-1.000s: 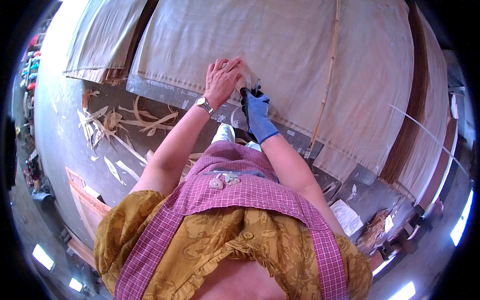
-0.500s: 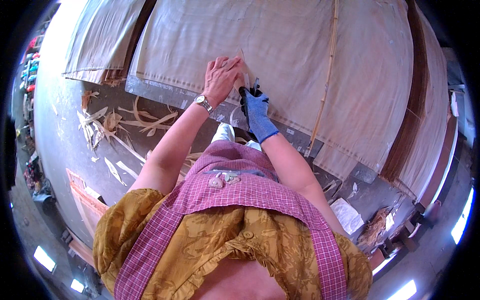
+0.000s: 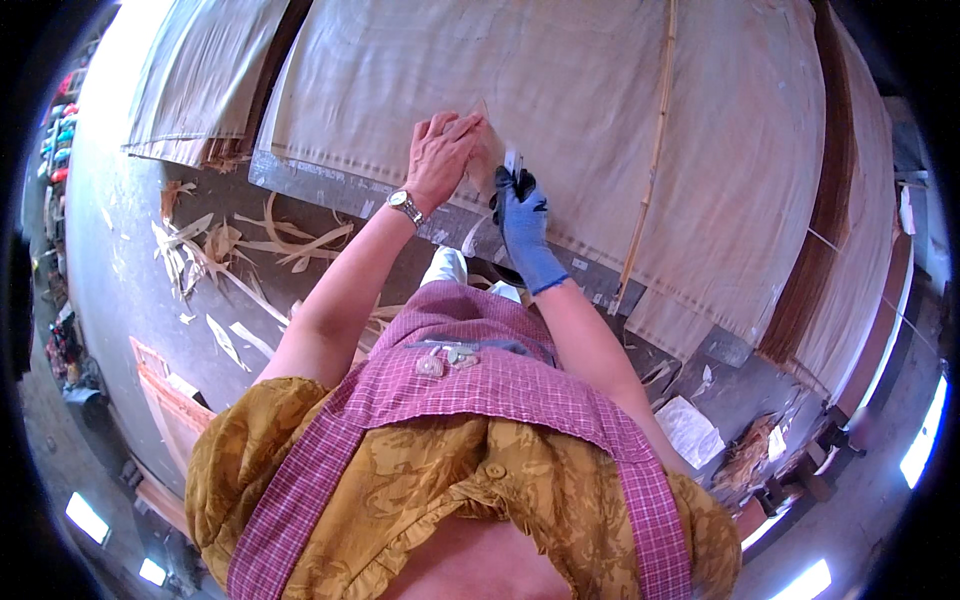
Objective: The person cuts a large sheet of wood veneer using a hand knife, peeling back the cut section and trimming edges while it sits on a large stack of similar sheets.
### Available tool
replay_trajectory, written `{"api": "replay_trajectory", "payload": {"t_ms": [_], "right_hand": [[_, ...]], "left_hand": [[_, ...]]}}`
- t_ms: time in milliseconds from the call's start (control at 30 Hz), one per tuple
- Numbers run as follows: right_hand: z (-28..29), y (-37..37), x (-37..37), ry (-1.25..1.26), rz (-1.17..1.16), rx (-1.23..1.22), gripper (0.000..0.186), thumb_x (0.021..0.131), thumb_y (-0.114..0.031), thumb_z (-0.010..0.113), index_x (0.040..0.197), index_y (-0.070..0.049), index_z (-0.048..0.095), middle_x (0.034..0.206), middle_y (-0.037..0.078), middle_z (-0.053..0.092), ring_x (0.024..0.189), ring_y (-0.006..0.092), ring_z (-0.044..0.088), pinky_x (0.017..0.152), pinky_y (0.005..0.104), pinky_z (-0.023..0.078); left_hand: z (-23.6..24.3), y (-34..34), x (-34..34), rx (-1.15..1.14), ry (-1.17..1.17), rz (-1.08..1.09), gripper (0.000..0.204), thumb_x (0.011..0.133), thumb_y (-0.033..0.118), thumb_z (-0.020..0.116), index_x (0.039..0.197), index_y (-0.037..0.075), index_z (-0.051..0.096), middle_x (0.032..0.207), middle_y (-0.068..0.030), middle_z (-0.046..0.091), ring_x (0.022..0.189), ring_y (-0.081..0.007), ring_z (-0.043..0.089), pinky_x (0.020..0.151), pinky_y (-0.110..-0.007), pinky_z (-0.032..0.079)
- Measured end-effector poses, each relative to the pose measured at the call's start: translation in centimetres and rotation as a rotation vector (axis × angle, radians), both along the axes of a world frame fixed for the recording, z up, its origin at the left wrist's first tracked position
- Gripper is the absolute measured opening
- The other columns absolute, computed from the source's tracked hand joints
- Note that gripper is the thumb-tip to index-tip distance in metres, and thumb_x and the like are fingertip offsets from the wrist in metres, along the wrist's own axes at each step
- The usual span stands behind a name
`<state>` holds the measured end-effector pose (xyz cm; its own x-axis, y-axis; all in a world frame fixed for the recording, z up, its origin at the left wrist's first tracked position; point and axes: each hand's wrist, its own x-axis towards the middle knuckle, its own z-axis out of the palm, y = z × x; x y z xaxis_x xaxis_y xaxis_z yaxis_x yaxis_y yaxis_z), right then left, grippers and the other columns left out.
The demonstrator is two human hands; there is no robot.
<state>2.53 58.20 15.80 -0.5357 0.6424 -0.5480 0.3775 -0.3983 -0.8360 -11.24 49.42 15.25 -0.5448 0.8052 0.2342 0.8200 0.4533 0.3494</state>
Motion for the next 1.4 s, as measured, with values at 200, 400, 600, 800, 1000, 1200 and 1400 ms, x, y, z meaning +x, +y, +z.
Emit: {"api": "replay_trajectory", "payload": {"t_ms": [200,400,600,800,1000,1200,1400], "right_hand": [[0.5,6.4,-2.9,0.13,0.342,0.12,0.02,0.091,-0.028,0.06,0.098,-0.01,0.067,0.072,-0.003,0.06,0.056,0.0062,0.05,0.048,0.0218,0.038],[2.2,9.0,-7.0,-0.076,0.566,0.001,0.027,0.09,-0.036,0.06,0.098,-0.011,0.068,0.078,0.001,0.066,0.055,0.007,0.051,0.047,0.021,0.038],[1.1,8.3,-8.7,-0.175,0.518,0.014,0.026,0.088,-0.032,0.061,0.089,-0.007,0.067,0.07,0.003,0.066,0.052,0.0092,0.056,0.044,0.0228,0.038],[2.9,8.0,-5.7,-0.255,0.575,0.271,0.031,0.088,-0.038,0.06,0.092,-0.007,0.065,0.072,0.005,0.067,0.058,0.0086,0.059,0.047,0.0236,0.042],[2.1,11.9,-4.3,-0.309,0.673,0.903,0.02,0.087,-0.022,0.062,0.095,-0.005,0.065,0.071,0.007,0.067,0.054,0.0084,0.056,0.047,0.0236,0.042],[2.8,7.4,-0.2,-0.063,0.586,-0.089,0.022,0.089,-0.024,0.064,0.1,-0.006,0.064,0.069,0.006,0.067,0.046,0.0071,0.047,0.044,0.0221,0.037],[-0.7,5.1,0.5,-0.092,0.607,-0.021,0.021,0.088,-0.023,0.063,0.096,-0.004,0.063,0.07,0.008,0.068,0.052,0.0113,0.057,0.043,0.0263,0.041]], "left_hand": [[-0.1,0.1,-0.3,-0.007,-0.038,0.018,0.048,0.077,0.018,0.063,0.124,0.014,0.055,0.131,0.0019,0.053,0.121,-0.0232,0.045,0.099,-0.039,0.033],[0.4,0.5,0.1,0.011,-0.113,0.229,0.07,0.075,0.021,0.07,0.139,0.014,0.041,0.145,0.0001,0.037,0.131,-0.0245,0.034,0.105,-0.043,0.028],[0.5,1.0,-0.9,-0.247,0.058,-0.048,0.068,0.082,0.025,0.064,0.143,0.015,0.035,0.149,0.0008,0.032,0.142,-0.0248,0.018,0.115,-0.052,0.01],[1.3,1.7,-1.3,-0.477,0.169,-0.087,0.062,0.085,0.023,0.06,0.141,0.01,0.038,0.147,-0.0016,0.035,0.142,-0.0254,0.02,0.115,-0.055,0.008],[1.2,1.8,-1.5,-0.363,0.109,-0.091,0.057,0.082,0.015,0.06,0.136,0.01,0.043,0.146,-0.0029,0.036,0.138,-0.0261,0.028,0.114,-0.055,0.014],[1.3,0.2,-3.9,0.082,-0.3,-0.075,0.047,0.077,0.011,0.057,0.124,0.011,0.055,0.133,-0.0051,0.051,0.125,-0.0262,0.043,0.103,-0.041,0.033],[0.9,-4.2,4.3,0.008,-0.114,0.068,0.053,0.074,0.005,0.057,0.127,0.01,0.053,0.132,-0.0046,0.05,0.125,-0.0275,0.041,0.1,-0.043,0.033]]}}
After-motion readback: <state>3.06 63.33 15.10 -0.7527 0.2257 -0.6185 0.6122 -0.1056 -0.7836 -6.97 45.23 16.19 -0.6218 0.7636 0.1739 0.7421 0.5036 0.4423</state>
